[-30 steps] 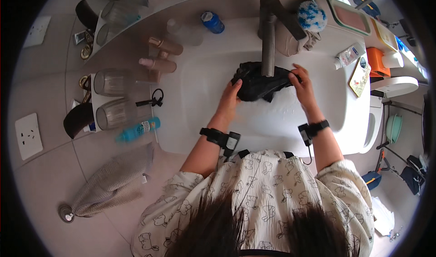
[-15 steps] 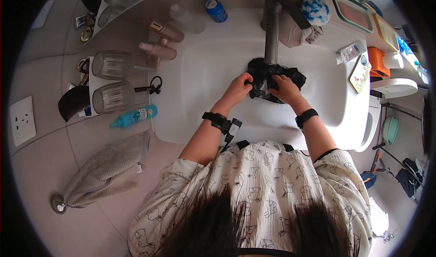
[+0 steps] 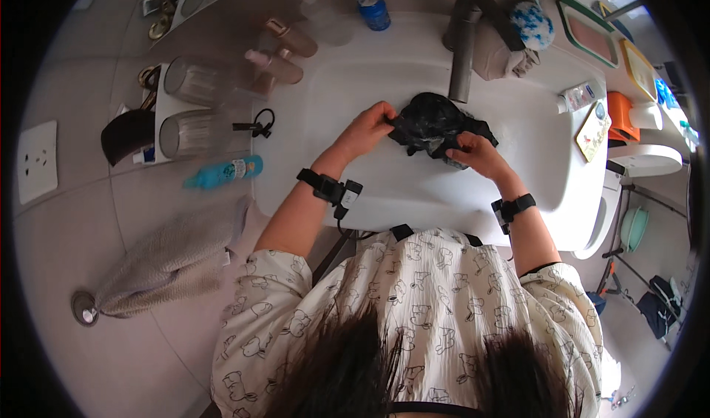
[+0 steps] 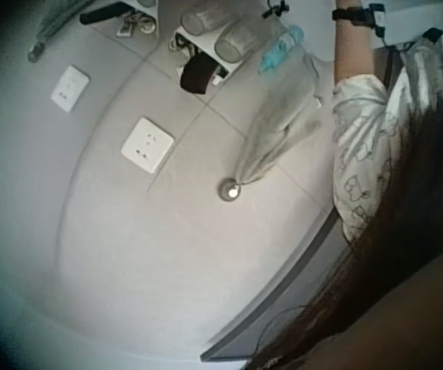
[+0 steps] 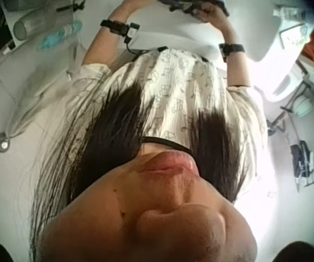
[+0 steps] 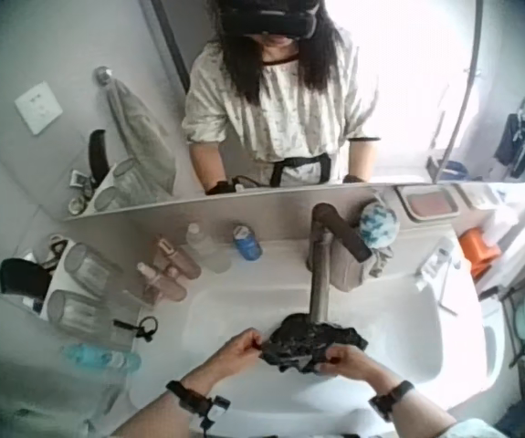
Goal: The person washes undergarments in a sink, rubbing a bar of soap onto the clothing and scrubbing the items by hand.
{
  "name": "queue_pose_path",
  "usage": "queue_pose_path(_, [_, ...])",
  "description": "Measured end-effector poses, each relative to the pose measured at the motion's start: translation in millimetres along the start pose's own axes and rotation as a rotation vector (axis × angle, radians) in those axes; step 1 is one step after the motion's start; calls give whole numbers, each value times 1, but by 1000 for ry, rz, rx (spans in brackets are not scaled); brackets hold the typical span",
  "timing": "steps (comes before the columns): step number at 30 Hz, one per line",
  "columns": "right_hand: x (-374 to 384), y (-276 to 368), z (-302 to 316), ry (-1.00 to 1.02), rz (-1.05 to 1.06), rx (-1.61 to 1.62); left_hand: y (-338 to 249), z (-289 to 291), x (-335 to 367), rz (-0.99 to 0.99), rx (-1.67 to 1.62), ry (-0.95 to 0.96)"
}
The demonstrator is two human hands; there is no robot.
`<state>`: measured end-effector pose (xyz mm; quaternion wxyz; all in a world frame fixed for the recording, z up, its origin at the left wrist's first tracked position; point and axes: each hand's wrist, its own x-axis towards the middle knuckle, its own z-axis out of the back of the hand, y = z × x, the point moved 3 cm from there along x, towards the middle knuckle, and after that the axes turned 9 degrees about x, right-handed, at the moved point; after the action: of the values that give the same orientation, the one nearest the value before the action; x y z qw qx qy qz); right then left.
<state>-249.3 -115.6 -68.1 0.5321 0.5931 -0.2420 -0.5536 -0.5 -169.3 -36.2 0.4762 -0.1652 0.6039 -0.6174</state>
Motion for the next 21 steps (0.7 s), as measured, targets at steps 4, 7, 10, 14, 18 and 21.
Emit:
queue_pose_path(4, [-3, 16, -28, 290, -126, 210, -27, 39, -23, 11, 47, 8])
queue_pose_path(7, [-4, 36, -50, 337, -97, 658, -30, 55, -43, -50, 44, 43])
queue_pose_path(10, [-6, 48, -66, 348, -355, 889, -29, 48, -57, -105, 4, 76])
queue_pose_path(14, [-5, 53, -67, 310, -227, 987, -12, 41, -67, 18, 236, -136])
queue_pose_path(18, [-17, 57, -52, 271, -138, 1041, 11, 17, -65, -219, 421, -650])
queue_pose_path(21, [-32, 61, -36, 239, -114, 1072, -9, -17, -52, -343, 523, -754])
